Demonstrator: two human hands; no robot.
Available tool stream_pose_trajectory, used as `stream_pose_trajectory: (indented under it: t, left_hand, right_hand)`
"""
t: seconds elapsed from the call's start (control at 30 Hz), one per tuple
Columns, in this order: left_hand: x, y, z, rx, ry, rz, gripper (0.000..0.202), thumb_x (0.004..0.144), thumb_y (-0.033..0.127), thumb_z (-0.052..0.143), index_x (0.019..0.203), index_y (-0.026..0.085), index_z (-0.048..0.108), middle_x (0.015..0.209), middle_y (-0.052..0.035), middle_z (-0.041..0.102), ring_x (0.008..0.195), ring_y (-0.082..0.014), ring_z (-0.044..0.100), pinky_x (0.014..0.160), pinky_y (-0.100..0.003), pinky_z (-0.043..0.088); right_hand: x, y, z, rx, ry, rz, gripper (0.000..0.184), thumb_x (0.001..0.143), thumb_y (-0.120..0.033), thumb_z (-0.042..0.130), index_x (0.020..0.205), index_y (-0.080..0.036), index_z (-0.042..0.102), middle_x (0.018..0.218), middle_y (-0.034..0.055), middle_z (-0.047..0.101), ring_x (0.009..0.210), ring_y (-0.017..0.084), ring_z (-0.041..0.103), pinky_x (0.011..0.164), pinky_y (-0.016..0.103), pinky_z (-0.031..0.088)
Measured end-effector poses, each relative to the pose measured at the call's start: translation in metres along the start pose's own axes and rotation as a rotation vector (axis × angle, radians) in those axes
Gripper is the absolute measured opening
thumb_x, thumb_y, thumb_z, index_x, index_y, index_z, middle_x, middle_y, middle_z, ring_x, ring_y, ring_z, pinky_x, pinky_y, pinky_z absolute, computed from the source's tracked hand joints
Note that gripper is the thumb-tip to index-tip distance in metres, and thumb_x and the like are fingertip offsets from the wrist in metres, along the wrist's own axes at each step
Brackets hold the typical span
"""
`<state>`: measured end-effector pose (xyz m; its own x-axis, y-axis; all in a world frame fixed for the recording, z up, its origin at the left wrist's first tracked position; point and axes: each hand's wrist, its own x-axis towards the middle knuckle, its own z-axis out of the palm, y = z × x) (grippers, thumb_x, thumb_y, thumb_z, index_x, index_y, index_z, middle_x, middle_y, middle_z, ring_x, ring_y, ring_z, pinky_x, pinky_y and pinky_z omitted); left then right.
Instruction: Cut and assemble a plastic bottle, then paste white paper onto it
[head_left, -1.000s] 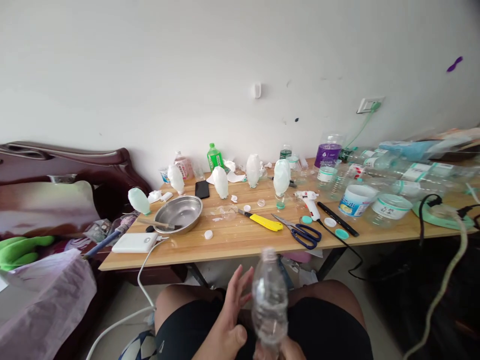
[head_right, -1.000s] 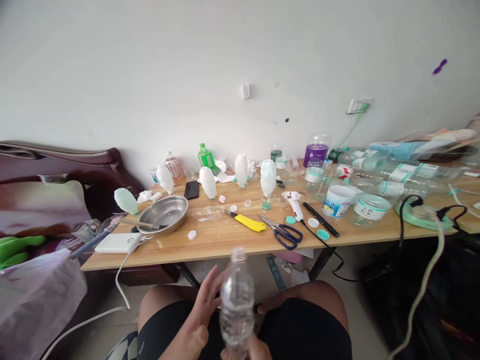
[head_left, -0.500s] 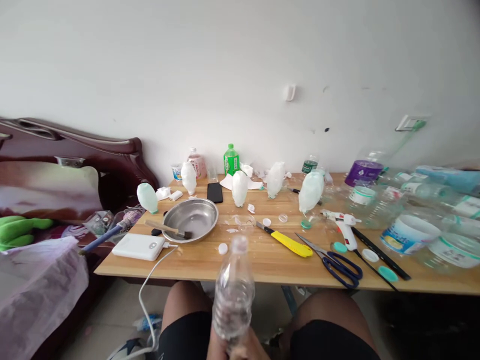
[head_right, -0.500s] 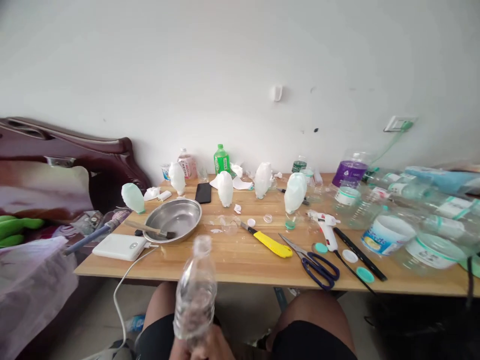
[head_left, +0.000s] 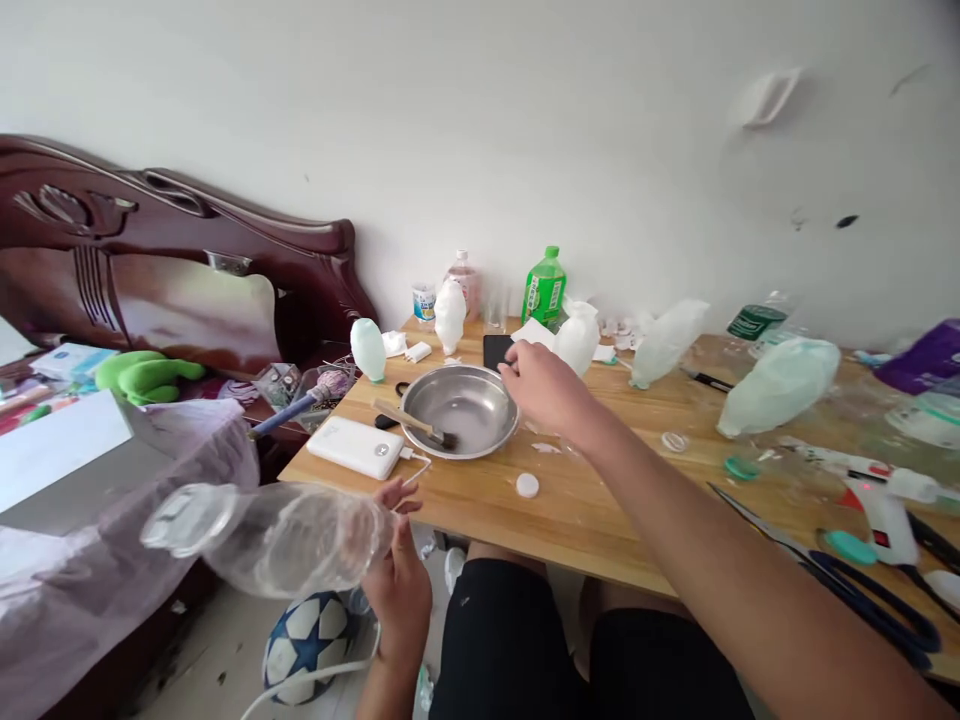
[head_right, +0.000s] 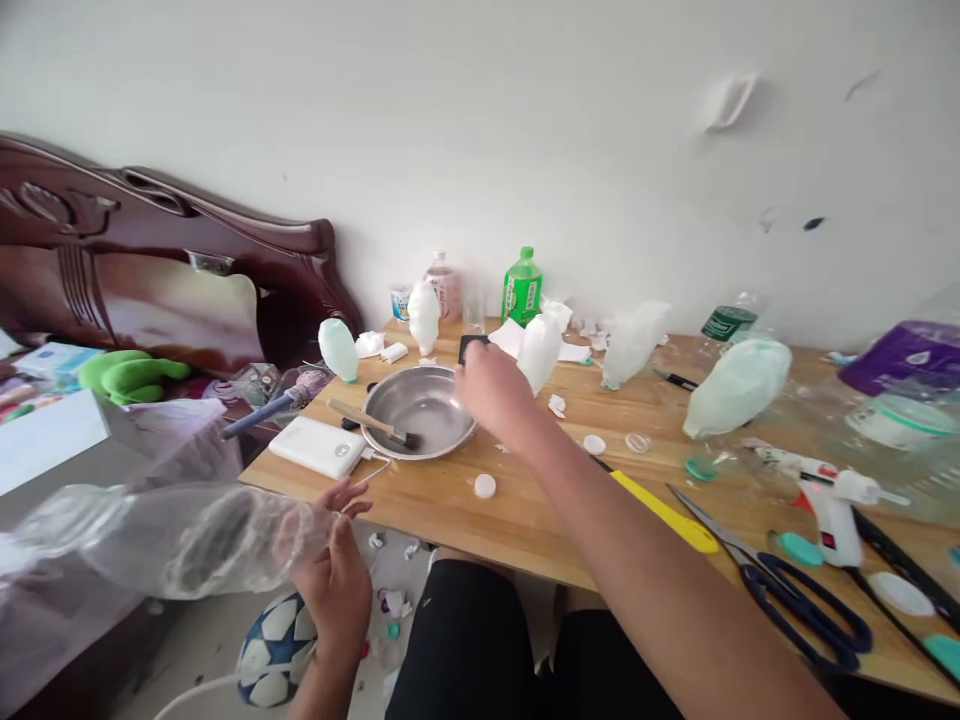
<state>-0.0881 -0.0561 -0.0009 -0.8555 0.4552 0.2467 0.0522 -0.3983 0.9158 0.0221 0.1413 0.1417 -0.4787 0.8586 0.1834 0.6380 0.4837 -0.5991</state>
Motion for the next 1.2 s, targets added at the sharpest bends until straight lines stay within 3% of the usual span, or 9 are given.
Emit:
stream_pose_trajectory:
  t: [0.13,0.3,0.47,0.6,0.7,0.9,1.07,1.13,1.2]
  left_hand:
    - [0.033,0.008,0.002,0.093,-0.003,0.169,0.036,0.092,0.041,0.06,0.12,0.019,0.064,0.132,-0.014,0.062,0.121,-0.0297,0.061,0.097,-0.04,0.052]
    - [0.055,0.011,0.003,0.136,-0.066,0.134,0.037,0.09,0.042,0.063,0.116,0.017,0.067,0.127,-0.0129,0.066,0.12,-0.0288,0.063,0.105,-0.044,0.049]
    - [0.053,0.023,0.013,0.076,-0.199,0.015,0.035,0.088,0.041,0.067,0.116,0.02,0.066,0.127,-0.0129,0.068,0.121,-0.03,0.063,0.11,-0.049,0.045]
    - [0.046,0.028,0.029,-0.073,-0.2,-0.091,0.031,0.087,0.036,0.07,0.114,0.027,0.057,0.144,-0.0103,0.055,0.129,-0.0298,0.057,0.11,-0.052,0.044]
    - [0.042,0.029,0.042,-0.139,-0.182,-0.146,0.027,0.087,0.032,0.071,0.106,0.026,0.052,0.148,-0.0104,0.051,0.129,-0.0301,0.057,0.11,-0.055,0.043]
    - [0.036,0.027,0.052,-0.144,-0.252,-0.168,0.025,0.088,0.033,0.069,0.103,0.025,0.05,0.137,-0.0118,0.059,0.116,-0.0319,0.067,0.105,-0.059,0.047]
    - [0.034,0.019,0.05,-0.035,-0.309,-0.147,0.03,0.09,0.036,0.066,0.113,0.026,0.052,0.132,-0.0098,0.06,0.102,-0.0293,0.073,0.087,-0.046,0.06]
    - [0.038,0.016,0.052,0.079,-0.32,-0.092,0.029,0.09,0.037,0.064,0.115,0.025,0.056,0.132,-0.0093,0.058,0.097,-0.0254,0.073,0.078,-0.039,0.063]
    - [0.044,0.012,0.057,0.151,-0.279,-0.022,0.025,0.089,0.036,0.066,0.109,0.022,0.061,0.121,-0.0074,0.062,0.091,-0.02,0.071,0.074,-0.033,0.062]
  right_hand:
    - [0.019,0.04,0.02,0.101,-0.121,0.181,0.004,0.082,-0.016,0.067,0.084,-0.015,0.064,0.079,0.0103,0.071,0.084,0.024,0.068,0.073,0.03,0.047]
    - [0.004,0.061,0.038,0.368,-0.164,0.319,0.013,0.087,-0.012,0.059,0.099,-0.017,0.058,0.067,-0.0002,0.068,0.061,0.014,0.066,0.057,0.022,0.049]
    - [-0.009,0.066,0.025,0.552,-0.198,0.391,0.01,0.09,-0.007,0.055,0.088,-0.017,0.055,0.06,-0.002,0.064,0.054,0.012,0.063,0.055,0.022,0.053]
    - [-0.019,0.075,0.008,0.58,-0.207,0.427,0.014,0.09,-0.005,0.058,0.094,-0.017,0.052,0.056,-0.0044,0.061,0.05,0.011,0.061,0.051,0.022,0.05]
    - [-0.027,0.083,-0.002,0.569,-0.223,0.423,0.015,0.091,-0.006,0.057,0.098,-0.017,0.051,0.058,-0.0047,0.061,0.051,0.01,0.061,0.052,0.021,0.05]
    - [-0.043,0.108,-0.017,0.476,-0.265,0.381,0.018,0.092,-0.011,0.058,0.107,-0.016,0.05,0.067,-0.0017,0.066,0.056,0.012,0.065,0.054,0.021,0.047]
    - [-0.053,0.13,-0.039,0.385,-0.33,0.342,0.014,0.093,-0.014,0.056,0.105,-0.018,0.051,0.072,0.0002,0.067,0.062,0.017,0.068,0.059,0.027,0.05]
    - [-0.058,0.125,-0.05,0.224,-0.253,0.272,0.011,0.091,-0.017,0.059,0.103,-0.018,0.056,0.081,0.0045,0.069,0.07,0.02,0.069,0.065,0.031,0.05]
    - [-0.063,0.106,-0.058,-0.015,-0.074,0.124,0.013,0.093,-0.021,0.058,0.104,-0.019,0.062,0.102,0.0098,0.068,0.083,0.022,0.068,0.073,0.034,0.049]
